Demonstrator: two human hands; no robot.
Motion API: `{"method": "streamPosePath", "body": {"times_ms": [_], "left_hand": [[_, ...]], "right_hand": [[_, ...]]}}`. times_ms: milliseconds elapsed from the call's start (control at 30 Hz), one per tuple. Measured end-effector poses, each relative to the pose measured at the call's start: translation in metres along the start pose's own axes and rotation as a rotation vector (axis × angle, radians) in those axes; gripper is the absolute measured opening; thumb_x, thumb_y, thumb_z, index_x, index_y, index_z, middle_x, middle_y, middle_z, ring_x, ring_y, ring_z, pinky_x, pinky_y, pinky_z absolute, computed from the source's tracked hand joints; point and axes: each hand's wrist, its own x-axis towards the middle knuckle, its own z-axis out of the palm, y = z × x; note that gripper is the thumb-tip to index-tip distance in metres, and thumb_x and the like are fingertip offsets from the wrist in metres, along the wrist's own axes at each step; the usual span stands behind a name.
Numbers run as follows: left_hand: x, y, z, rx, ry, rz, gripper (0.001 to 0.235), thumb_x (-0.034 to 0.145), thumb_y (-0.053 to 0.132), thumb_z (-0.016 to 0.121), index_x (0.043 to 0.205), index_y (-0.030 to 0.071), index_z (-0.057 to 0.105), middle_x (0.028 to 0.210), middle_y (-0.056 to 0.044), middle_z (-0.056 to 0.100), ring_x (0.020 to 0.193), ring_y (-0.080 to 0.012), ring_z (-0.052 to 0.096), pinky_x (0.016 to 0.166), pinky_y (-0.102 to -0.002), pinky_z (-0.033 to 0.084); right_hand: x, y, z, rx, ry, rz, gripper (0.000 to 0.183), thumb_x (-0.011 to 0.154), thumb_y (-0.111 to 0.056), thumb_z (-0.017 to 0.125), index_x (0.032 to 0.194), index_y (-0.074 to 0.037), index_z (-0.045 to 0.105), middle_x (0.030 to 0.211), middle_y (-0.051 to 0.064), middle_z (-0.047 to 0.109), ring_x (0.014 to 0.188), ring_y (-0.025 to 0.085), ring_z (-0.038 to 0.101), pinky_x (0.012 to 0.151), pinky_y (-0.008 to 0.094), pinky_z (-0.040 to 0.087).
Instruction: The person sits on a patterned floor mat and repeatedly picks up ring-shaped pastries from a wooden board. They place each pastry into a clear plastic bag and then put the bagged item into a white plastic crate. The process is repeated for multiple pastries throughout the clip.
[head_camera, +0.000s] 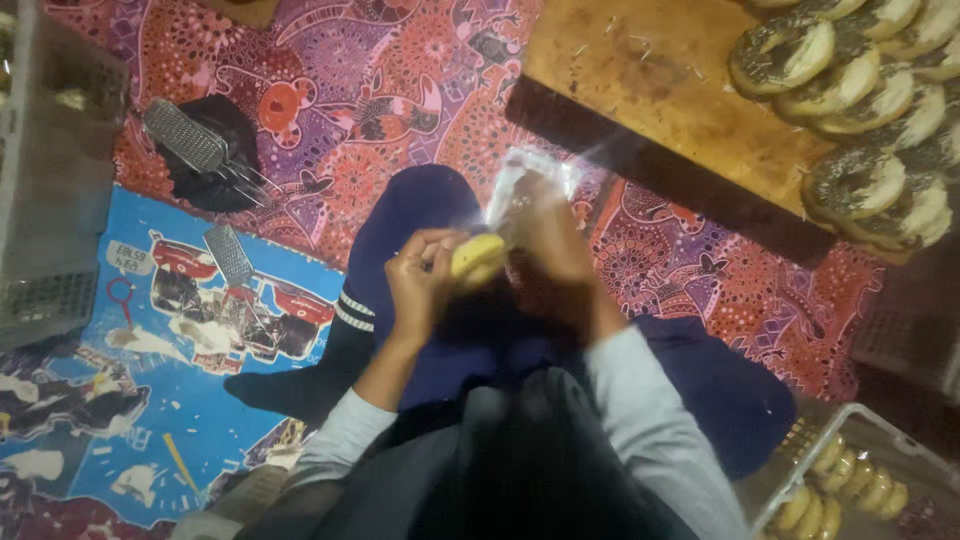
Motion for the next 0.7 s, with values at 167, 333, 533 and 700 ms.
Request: {"method": "streamPosePath", "body": {"times_ms": [167, 333, 533, 700], "left_hand": [[-0.003, 0.014, 0.008, -0.014, 0.166, 0.244, 0.025, 0.105, 0.02, 0.065, 0.116, -0.001, 0.071, 0.111, -0.012, 0.077, 0.102, -0.0186, 0.075, 0.093, -0.032, 0.06], [-0.006, -0.015, 0.002, 0.66, 0.165, 0.748, 0.052, 0.106, 0.041, 0.053, 0.132, -0.002, 0.064, 0.135, -0.023, 0.065, 0.134, -0.0367, 0.056, 0.115, -0.044, 0.039], [0.031, -0.051, -0.028, -0.566, -0.092, -0.344, 0.054, 0.107, 0.042, 0.05, 0.116, -0.008, 0.07, 0.117, -0.018, 0.073, 0.11, -0.0249, 0.068, 0.101, -0.037, 0.053], [0.026, -0.049, -0.023, -0.241, -0.002, 0.06, 0.012, 0.104, 0.008, 0.067, 0.103, -0.004, 0.07, 0.105, -0.011, 0.069, 0.097, -0.0163, 0.063, 0.09, -0.029, 0.052]], "right_hand": [[-0.023, 0.025, -0.004, 0.76, -0.278, 0.369, 0.062, 0.092, -0.013, 0.07, 0.147, -0.003, 0.043, 0.139, 0.017, 0.056, 0.127, 0.018, 0.057, 0.106, 0.036, 0.049], [-0.072, 0.016, 0.055, 0.688, -0.14, 0.334, 0.063, 0.093, -0.017, 0.069, 0.148, 0.002, 0.044, 0.137, 0.017, 0.057, 0.126, 0.021, 0.055, 0.107, 0.036, 0.046], [-0.037, -0.006, 0.046, 0.66, -0.121, 0.425, 0.039, 0.108, -0.022, 0.042, 0.134, -0.004, 0.065, 0.126, 0.008, 0.071, 0.117, 0.018, 0.064, 0.106, 0.031, 0.046], [-0.021, -0.024, 0.034, 0.045, 0.292, -0.12, 0.023, 0.105, -0.021, 0.057, 0.107, 0.001, 0.065, 0.097, 0.013, 0.063, 0.093, 0.029, 0.06, 0.084, 0.04, 0.05]]}}
